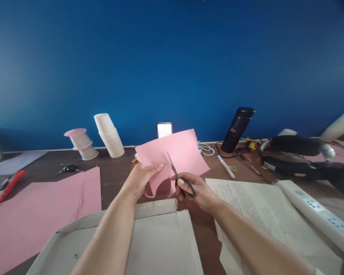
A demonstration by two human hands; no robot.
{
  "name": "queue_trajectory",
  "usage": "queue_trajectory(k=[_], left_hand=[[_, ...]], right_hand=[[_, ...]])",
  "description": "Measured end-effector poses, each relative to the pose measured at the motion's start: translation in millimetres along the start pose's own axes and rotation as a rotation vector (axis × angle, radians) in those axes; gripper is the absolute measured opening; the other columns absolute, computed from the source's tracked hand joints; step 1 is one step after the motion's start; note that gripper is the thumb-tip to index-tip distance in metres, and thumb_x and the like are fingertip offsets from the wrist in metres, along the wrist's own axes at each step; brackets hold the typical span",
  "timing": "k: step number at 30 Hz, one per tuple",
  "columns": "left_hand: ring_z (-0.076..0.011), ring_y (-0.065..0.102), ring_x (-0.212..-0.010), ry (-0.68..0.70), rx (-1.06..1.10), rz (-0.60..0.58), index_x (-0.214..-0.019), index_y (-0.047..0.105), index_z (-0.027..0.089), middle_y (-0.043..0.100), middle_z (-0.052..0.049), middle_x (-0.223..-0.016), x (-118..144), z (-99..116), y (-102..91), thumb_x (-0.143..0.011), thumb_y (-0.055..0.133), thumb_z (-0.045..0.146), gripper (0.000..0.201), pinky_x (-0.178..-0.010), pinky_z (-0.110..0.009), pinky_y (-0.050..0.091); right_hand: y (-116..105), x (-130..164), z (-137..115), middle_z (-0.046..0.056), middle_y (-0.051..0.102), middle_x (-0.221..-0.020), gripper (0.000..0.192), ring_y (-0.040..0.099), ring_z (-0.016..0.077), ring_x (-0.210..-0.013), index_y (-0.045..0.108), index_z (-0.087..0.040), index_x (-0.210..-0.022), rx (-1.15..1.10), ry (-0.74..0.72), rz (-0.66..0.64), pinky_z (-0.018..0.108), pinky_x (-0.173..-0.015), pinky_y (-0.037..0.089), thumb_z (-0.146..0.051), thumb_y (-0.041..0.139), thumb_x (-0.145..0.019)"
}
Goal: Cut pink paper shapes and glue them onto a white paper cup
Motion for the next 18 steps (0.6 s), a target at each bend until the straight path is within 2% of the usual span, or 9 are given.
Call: queue_trajectory(k=[8,18], left_hand=[[-0.0319,0.062,-0.095,-0.001,0.057,-0.037,-0.102,0.065,0.009,0.068,-0.017,-0.1,2.2,4.4,6.2,-0.06,0.078,0.036,0.052,-0.081,-0.041,0.051],[-0.0299,0.062,-0.095,-0.056,0.104,-0.058,-0.103,0.064,0.01,0.065,-0.017,-0.109,0.4,-1.4,5.8,-0.062,0.077,0.035,0.049,-0.08,-0.039,0.051]], right_hand=[[-0.9,1.0,0.6,-0.001,0.058,-0.062,0.039,0.053,0.0102,-0.054,0.06,-0.015,-0.099,-0.027,0.009,0.028,0.024,-0.054,0.041,-0.048,0.061,-0.078],[0.7,1.5,-3.5,-0.002,0.056,-0.059,0.037,0.051,0.0104,-0.053,0.061,-0.016,-0.098,0.022,-0.022,0.029,0.025,-0.055,0.041,-0.047,0.062,-0.078]])
Point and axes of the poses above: each hand's wrist, its own x-axis away from the middle knuckle, its own y-axis out of the palm, z = x × y, the point moved 10 cm from there along -x, towards the middle knuckle
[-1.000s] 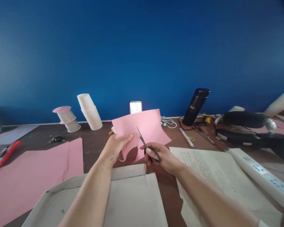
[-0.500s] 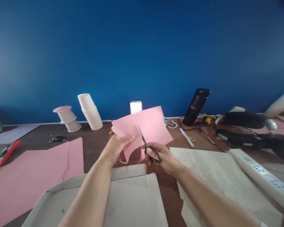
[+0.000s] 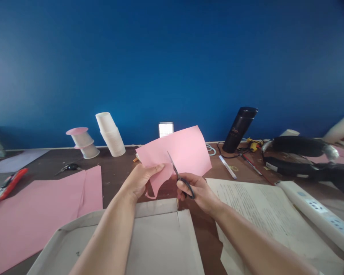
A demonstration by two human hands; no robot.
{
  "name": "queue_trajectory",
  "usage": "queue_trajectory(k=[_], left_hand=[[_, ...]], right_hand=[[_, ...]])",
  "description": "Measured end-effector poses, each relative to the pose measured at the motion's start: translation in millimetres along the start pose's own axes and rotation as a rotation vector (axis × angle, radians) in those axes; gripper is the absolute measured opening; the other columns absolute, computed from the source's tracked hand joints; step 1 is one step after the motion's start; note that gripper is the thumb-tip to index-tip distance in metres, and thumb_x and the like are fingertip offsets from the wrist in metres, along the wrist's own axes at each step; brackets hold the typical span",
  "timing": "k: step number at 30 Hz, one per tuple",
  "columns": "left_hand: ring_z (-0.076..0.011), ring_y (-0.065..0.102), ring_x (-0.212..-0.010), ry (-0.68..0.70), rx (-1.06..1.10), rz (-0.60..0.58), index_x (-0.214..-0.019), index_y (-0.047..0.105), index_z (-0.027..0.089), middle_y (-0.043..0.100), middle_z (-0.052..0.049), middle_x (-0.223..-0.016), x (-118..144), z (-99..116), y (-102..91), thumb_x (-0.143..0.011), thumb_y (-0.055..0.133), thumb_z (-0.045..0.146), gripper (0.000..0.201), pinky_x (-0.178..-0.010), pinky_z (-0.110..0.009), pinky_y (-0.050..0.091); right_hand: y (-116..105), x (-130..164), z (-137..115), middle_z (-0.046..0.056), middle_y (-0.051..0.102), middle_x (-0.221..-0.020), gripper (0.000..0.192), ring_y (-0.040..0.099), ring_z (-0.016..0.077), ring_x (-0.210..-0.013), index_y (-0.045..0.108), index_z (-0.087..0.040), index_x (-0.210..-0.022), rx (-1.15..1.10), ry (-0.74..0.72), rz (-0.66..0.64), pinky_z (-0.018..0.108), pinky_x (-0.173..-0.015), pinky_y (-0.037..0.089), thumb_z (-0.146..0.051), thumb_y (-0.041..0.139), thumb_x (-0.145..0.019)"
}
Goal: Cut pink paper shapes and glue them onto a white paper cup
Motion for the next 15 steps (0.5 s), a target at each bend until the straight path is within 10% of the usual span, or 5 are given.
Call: queue_trajectory(k=[15], left_hand=[[-0.0301,0.06,-0.1,0.003,0.046,-0.08,-0.111,0.06,0.013,0.066,-0.015,-0.103,0.9,0.9,4.9,-0.064,0.076,0.033,0.053,-0.084,-0.042,0.049]], right_hand=[[2.2,1.4,-2.1,-0.003,0.054,-0.055,0.034,0.049,0.0103,-0.053,0.061,-0.016,-0.098,0.038,-0.01,-0.008,0.024,-0.055,0.04,-0.045,0.06,-0.08]])
Point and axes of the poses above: each hand's wrist, its own x-axis away from the middle knuckle, its own y-axis out of the palm, z = x × y, the point moved 10 cm from there along -x, towards the middle knuckle
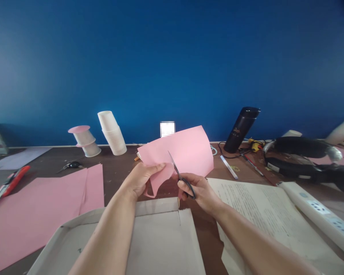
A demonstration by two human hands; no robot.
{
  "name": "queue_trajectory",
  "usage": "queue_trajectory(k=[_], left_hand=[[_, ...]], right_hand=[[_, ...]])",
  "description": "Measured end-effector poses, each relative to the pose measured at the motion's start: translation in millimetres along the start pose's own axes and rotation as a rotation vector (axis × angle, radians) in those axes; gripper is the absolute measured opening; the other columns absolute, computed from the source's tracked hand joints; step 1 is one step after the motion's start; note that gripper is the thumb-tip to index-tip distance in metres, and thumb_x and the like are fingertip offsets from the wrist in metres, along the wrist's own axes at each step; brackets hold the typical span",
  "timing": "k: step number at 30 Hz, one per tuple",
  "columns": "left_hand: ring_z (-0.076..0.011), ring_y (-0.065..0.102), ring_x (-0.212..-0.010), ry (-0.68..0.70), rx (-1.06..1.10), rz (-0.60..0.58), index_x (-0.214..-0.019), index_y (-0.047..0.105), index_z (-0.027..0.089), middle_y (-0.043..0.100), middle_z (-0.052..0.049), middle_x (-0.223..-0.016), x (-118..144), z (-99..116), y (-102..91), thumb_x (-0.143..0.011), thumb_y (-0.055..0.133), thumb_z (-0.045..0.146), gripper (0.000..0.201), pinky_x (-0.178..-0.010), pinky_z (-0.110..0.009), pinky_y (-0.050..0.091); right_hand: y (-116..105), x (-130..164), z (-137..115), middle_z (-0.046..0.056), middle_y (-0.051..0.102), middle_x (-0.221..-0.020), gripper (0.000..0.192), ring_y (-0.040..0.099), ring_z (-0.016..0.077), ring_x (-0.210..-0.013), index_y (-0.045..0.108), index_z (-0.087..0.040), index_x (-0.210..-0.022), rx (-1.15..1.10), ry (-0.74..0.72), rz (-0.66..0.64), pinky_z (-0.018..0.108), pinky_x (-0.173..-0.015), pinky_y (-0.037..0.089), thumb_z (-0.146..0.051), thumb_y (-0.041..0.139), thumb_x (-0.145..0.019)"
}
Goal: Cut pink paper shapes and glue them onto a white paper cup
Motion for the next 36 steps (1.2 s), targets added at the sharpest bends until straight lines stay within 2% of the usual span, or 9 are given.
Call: queue_trajectory(k=[9,23,36], left_hand=[[-0.0313,0.059,-0.1,-0.017,-0.018,0.022,-0.108,0.061,0.013,0.065,-0.016,-0.105,0.3,-0.4,-3.5,-0.061,0.078,0.034,0.055,-0.082,-0.042,0.049],[-0.0297,0.059,-0.101,-0.032,-0.037,-0.009,-0.109,0.061,0.012,0.063,-0.016,-0.111,-0.4,-4.1,-4.9,-0.066,0.074,0.033,0.049,-0.084,-0.041,0.048],[-0.0291,0.059,-0.101,-0.034,-0.011,-0.002,-0.111,0.059,0.014,0.065,-0.015,-0.106,1.3,-1.0,-4.8,-0.064,0.077,0.031,0.052,-0.083,-0.04,0.049]], right_hand=[[-0.5,-0.6,-0.1,-0.003,0.053,-0.054,0.031,0.05,0.0096,-0.051,0.062,-0.015,-0.095,0.01,-0.008,-0.001,0.023,-0.054,0.04,-0.043,0.06,-0.081],[-1.9,-0.6,0.3,-0.003,0.055,-0.054,0.038,0.049,0.0097,-0.052,0.064,-0.015,-0.102,0.05,0.01,0.01,0.023,-0.053,0.039,-0.045,0.06,-0.08],[-1.0,-0.5,-0.7,-0.003,0.054,-0.053,0.039,0.05,0.009,-0.05,0.064,-0.013,-0.105,0.061,0.007,0.0,0.022,-0.05,0.04,-0.043,0.059,-0.081]])
Point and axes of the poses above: each hand's wrist, its own x-axis away from the middle knuckle, its own y-axis out of the palm, z = x × y, the point moved 10 cm from there along -x, towards the middle knuckle
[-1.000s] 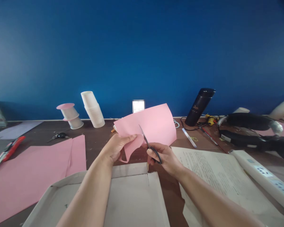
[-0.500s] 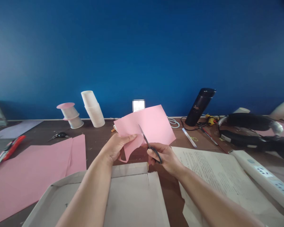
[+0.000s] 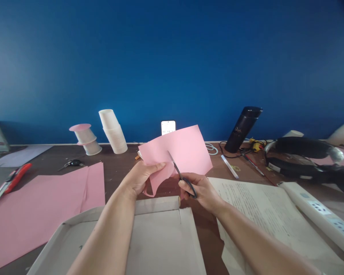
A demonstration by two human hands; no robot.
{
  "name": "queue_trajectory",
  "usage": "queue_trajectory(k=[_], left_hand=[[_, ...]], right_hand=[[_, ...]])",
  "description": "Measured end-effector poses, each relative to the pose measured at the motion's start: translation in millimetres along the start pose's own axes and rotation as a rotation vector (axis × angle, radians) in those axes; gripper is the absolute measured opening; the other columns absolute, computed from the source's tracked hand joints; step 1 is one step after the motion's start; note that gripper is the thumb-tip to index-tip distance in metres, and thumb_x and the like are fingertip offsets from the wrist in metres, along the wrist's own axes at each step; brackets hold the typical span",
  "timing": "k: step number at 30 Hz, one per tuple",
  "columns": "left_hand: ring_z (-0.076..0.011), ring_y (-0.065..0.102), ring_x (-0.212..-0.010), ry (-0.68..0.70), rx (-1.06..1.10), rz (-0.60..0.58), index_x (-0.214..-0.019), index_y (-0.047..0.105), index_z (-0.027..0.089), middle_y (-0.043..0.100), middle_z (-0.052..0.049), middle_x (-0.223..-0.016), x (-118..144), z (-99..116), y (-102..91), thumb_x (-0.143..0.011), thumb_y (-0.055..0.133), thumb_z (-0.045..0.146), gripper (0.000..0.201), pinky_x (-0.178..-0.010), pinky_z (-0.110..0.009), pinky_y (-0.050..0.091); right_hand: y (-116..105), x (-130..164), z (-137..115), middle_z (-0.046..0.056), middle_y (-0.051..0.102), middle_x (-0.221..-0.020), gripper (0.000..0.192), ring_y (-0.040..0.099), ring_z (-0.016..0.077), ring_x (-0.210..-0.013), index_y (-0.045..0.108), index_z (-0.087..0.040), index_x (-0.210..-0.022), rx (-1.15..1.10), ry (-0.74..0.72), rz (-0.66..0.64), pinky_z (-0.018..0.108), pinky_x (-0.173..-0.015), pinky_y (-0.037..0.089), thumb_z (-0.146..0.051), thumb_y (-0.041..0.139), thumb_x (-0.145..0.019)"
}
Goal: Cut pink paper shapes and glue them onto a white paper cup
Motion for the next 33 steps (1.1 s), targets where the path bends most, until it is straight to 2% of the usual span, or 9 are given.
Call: queue_trajectory(k=[6,16,21,33], left_hand=[[-0.0289,0.06,-0.099,0.0,0.0,0.001,-0.114,0.057,0.017,0.064,-0.014,-0.106,2.2,2.9,1.6,-0.065,0.076,0.03,0.054,-0.082,-0.042,0.05],[-0.0272,0.063,-0.093,-0.014,0.025,-0.029,-0.116,0.057,0.013,0.066,-0.015,-0.102,1.9,1.7,3.8,-0.066,0.075,0.028,0.055,-0.085,-0.041,0.049],[-0.0281,0.063,-0.092,-0.01,0.031,-0.015,-0.113,0.059,0.011,0.067,-0.015,-0.1,1.6,1.0,1.1,-0.065,0.076,0.027,0.054,-0.085,-0.042,0.049],[-0.028,0.064,-0.09,-0.018,0.0,-0.011,-0.113,0.059,0.013,0.068,-0.015,-0.099,1.7,0.6,-2.4,-0.065,0.076,0.029,0.053,-0.082,-0.041,0.051]], right_hand=[[-0.1,0.7,-0.3,-0.002,0.055,-0.054,0.037,0.049,0.0077,-0.05,0.064,-0.014,-0.105,-0.009,0.002,-0.005,0.02,-0.049,0.039,-0.041,0.06,-0.081],[-1.0,0.4,1.9,-0.002,0.056,-0.053,0.035,0.051,0.009,-0.05,0.065,-0.013,-0.098,-0.008,0.016,-0.007,0.021,-0.049,0.038,-0.042,0.062,-0.08],[-2.3,0.3,2.1,-0.003,0.056,-0.052,0.038,0.052,0.0093,-0.049,0.064,-0.014,-0.104,0.002,0.028,-0.001,0.021,-0.048,0.038,-0.043,0.062,-0.079],[-2.6,1.1,-0.3,-0.002,0.055,-0.053,0.04,0.052,0.0094,-0.048,0.065,-0.013,-0.102,0.023,0.024,0.004,0.022,-0.048,0.039,-0.045,0.062,-0.078]])
Point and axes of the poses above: each hand's wrist, its own x-axis away from the middle knuckle, its own y-axis out of the palm, z = x × y, the point moved 10 cm from there along -x, towards the middle knuckle
